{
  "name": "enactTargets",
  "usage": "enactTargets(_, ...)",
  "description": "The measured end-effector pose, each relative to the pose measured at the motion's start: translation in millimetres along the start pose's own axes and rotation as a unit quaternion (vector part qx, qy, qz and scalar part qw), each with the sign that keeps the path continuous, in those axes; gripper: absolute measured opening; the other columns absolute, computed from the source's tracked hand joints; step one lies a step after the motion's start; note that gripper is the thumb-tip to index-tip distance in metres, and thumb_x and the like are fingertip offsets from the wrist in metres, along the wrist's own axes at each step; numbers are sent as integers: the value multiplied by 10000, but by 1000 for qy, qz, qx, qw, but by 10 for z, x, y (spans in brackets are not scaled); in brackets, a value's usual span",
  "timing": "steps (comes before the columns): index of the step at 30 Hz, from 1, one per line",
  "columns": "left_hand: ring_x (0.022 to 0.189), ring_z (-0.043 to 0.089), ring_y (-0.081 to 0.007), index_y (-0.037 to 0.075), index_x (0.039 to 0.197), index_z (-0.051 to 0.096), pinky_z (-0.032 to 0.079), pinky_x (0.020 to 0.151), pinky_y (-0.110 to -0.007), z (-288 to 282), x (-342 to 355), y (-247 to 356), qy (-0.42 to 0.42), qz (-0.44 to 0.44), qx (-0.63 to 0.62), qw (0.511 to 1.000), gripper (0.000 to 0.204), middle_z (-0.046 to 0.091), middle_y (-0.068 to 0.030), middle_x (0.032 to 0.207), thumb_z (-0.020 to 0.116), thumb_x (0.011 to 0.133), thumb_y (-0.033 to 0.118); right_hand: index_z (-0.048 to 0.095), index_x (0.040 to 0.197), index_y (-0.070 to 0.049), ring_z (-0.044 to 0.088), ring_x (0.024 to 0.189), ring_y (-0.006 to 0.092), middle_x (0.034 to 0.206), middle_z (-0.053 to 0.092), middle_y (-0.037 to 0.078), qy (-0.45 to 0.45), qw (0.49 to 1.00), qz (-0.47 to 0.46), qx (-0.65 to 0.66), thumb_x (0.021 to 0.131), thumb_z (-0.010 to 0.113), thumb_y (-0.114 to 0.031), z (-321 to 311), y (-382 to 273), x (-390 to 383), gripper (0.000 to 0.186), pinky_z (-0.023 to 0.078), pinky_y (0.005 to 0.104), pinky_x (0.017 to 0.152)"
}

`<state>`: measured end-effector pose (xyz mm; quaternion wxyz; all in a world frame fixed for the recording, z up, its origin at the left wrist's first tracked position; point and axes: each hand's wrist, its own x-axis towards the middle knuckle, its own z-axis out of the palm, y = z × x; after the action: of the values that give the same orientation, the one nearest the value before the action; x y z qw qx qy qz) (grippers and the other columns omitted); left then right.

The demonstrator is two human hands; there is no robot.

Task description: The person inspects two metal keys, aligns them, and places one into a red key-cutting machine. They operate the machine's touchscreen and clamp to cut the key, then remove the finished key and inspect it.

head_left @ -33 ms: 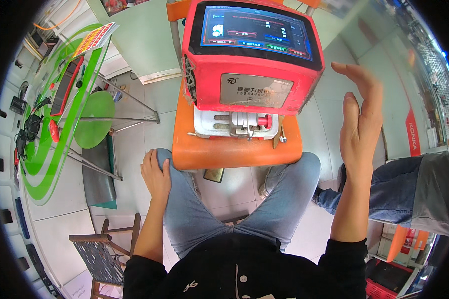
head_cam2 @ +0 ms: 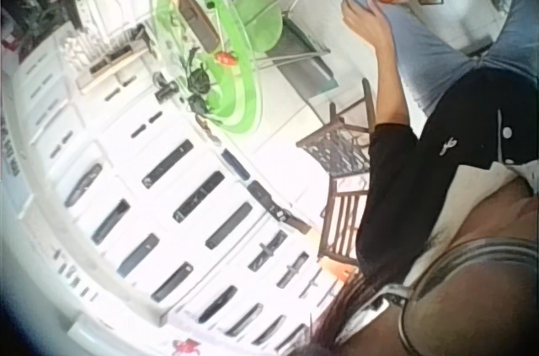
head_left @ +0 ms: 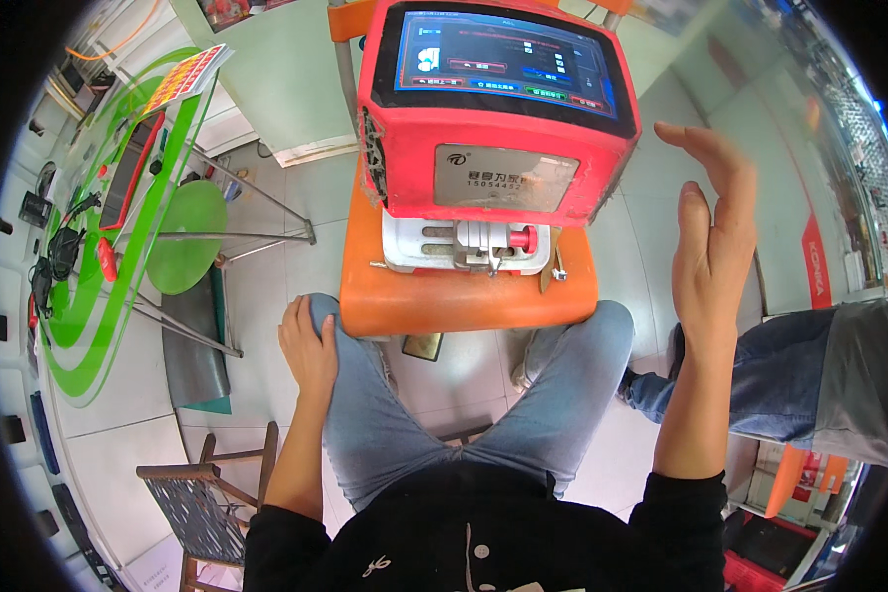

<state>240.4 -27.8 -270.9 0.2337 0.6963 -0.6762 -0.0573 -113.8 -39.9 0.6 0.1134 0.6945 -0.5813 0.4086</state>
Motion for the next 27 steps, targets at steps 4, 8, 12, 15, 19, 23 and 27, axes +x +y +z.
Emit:
enactTargets(4,1198,380,-303,9,1235,436,244,1016,-447,-8,3,0,3,3,-6,1000,453,433,-153,1269,524,866,255,487,1055,-28,496,1026,242,1072,591,80,-2,1000,8,25,735,422,56,-18,7,-57,337,321,356,927)
enactTargets(8,1194,385,-304,10,1232,439,245,1016,-447,-17,25,22,13,13,-10,1000,453,437,-155,1265,528,864,258,518,1034,-21,544,929,253,974,608,109,-3,999,32,21,726,445,50,-43,-46,-308,324,375,365,849)
enactTargets(12,1191,387,-309,4,1220,449,258,1011,-439,-7,8,-3,7,8,-4,1000,449,441,-159,1261,533,860,257,555,1060,-47,573,685,290,742,598,122,-123,987,93,39,758,486,7,161,-308,-886,314,429,388,646)
enactTargets(15,1190,388,-321,-3,1201,466,264,1012,-429,30,-31,-71,6,9,-6,1000,444,453,-176,1247,540,852,261,560,1126,-99,561,531,305,624,573,138,-259,945,195,54,795,515,-64,420,-400,-1191,337,427,395,506)
enactTargets(19,1157,419,-352,-32,1183,478,289,996,-428,131,-11,-133,43,46,-2,998,467,481,-209,1220,584,820,243,611,955,-44,556,467,288,548,551,160,-241,952,188,-12,833,508,-144,622,-346,-1330,189,428,393,448)
enactTargets(23,1135,443,-383,-65,1189,479,315,982,-432,171,45,-127,22,-12,-77,997,514,488,-242,1216,603,827,278,570,1094,-103,567,503,285,566,561,118,-204,954,206,-81,777,566,-171,445,-179,-1626,325,436,408,460)
enactTargets(27,912,550,-400,-55,1142,490,435,831,-452,139,63,-139,132,153,-27,979,543,569,-247,1022,602,826,372,458,1215,-102,547,943,290,1027,551,152,-156,932,273,-183,775,587,-305,76,338,-2062,501,448,450,741)
